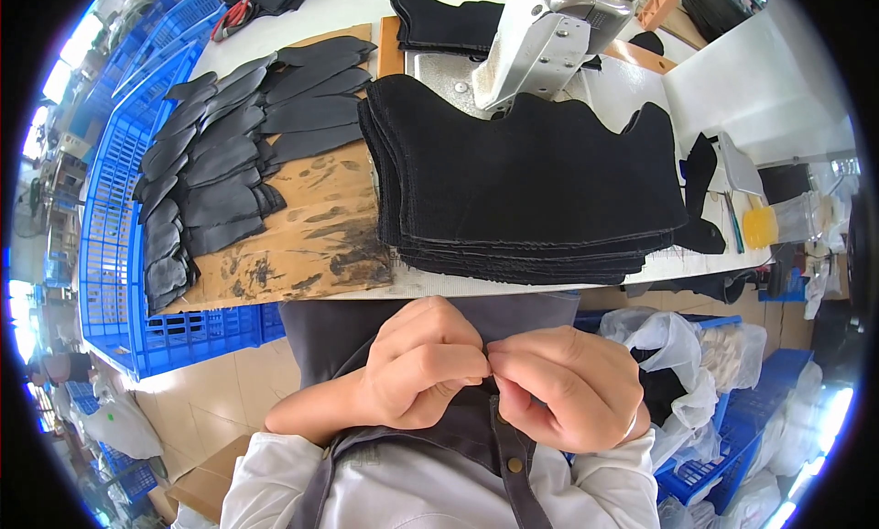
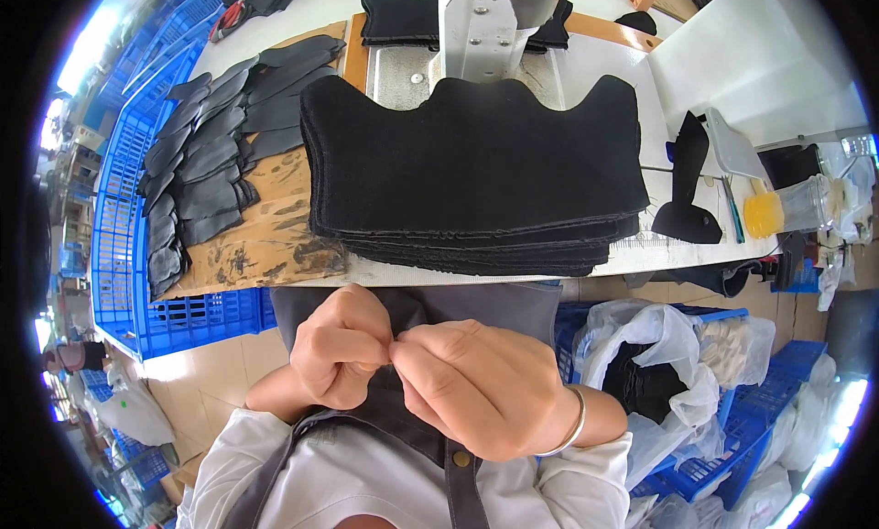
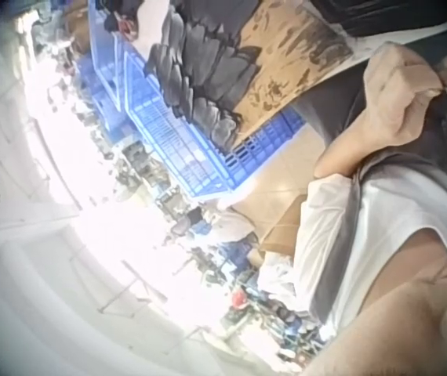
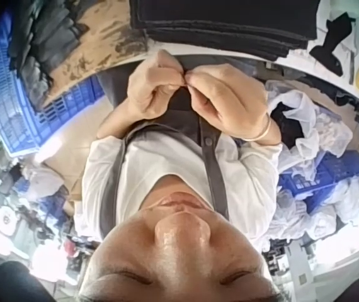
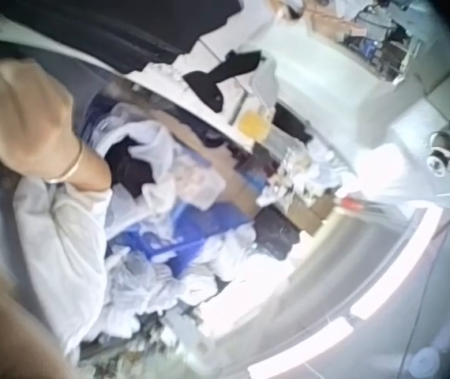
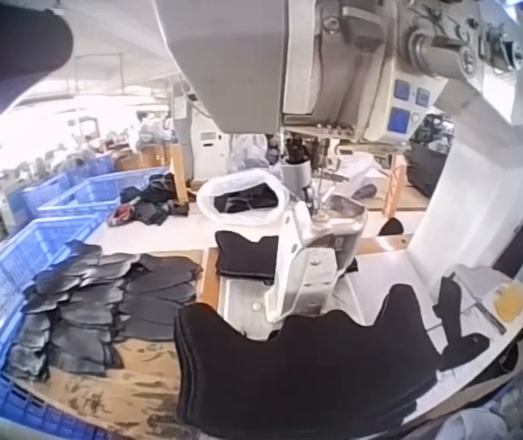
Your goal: Sorting and stacking black fabric shoe upper components at a manufacturing workstation.
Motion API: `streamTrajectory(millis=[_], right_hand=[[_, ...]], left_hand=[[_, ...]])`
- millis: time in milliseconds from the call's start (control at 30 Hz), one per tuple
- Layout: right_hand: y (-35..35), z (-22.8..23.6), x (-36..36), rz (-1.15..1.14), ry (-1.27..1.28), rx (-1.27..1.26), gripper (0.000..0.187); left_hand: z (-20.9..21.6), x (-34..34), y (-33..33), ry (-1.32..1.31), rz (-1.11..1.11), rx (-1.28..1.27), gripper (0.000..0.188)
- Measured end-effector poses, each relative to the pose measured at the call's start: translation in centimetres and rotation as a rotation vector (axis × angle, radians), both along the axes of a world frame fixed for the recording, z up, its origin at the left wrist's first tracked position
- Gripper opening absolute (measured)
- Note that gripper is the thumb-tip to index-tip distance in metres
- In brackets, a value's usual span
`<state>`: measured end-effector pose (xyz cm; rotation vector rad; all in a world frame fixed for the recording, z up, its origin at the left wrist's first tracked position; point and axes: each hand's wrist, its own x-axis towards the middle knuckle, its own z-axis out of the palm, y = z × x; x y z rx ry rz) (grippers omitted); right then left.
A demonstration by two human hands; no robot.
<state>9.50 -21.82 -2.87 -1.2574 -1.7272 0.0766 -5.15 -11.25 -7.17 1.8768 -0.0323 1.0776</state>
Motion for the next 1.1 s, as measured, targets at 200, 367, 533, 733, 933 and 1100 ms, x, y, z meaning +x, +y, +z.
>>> streamTrajectory(millis=[200, 367, 533, 733, 933, 1100], right_hand=[[0.21, -0.07, 0.29, -0.039, -0.172, 0.016, 0.027], [0.48, -0.35, 0.4, -0.084, -0.289, 0.05, 0.024], [0.73, 0.05, 0.6, -0.077, -0.336, 0.019, 0.024], [0.76, -0.21, 0.72, -0.128, -0.053, 0.219, 0.023], [0.73, -0.25, 0.61, -0.004, 0.029, 0.067, 0.024], [0.83, -0.24, 0.45, 0.002, 0.046, 0.064, 0.024]], left_hand=[[0.11, 0.16, -0.05, 0.045, 0.128, 0.128, 0.029], [0.19, 0.24, -0.41, 0.091, 0.2, 0.182, 0.031], [0.08, 0.4, -0.57, 0.112, 0.23, 0.206, 0.033], [0.05, 0.07, -0.63, 0.045, 0.095, 0.005, 0.018], [0.04, -0.14, -0.2, 0.017, -0.177, -0.332, 0.006], [-0.11, -0.07, -0.1, -0.026, -0.224, -0.351, 0.007]])
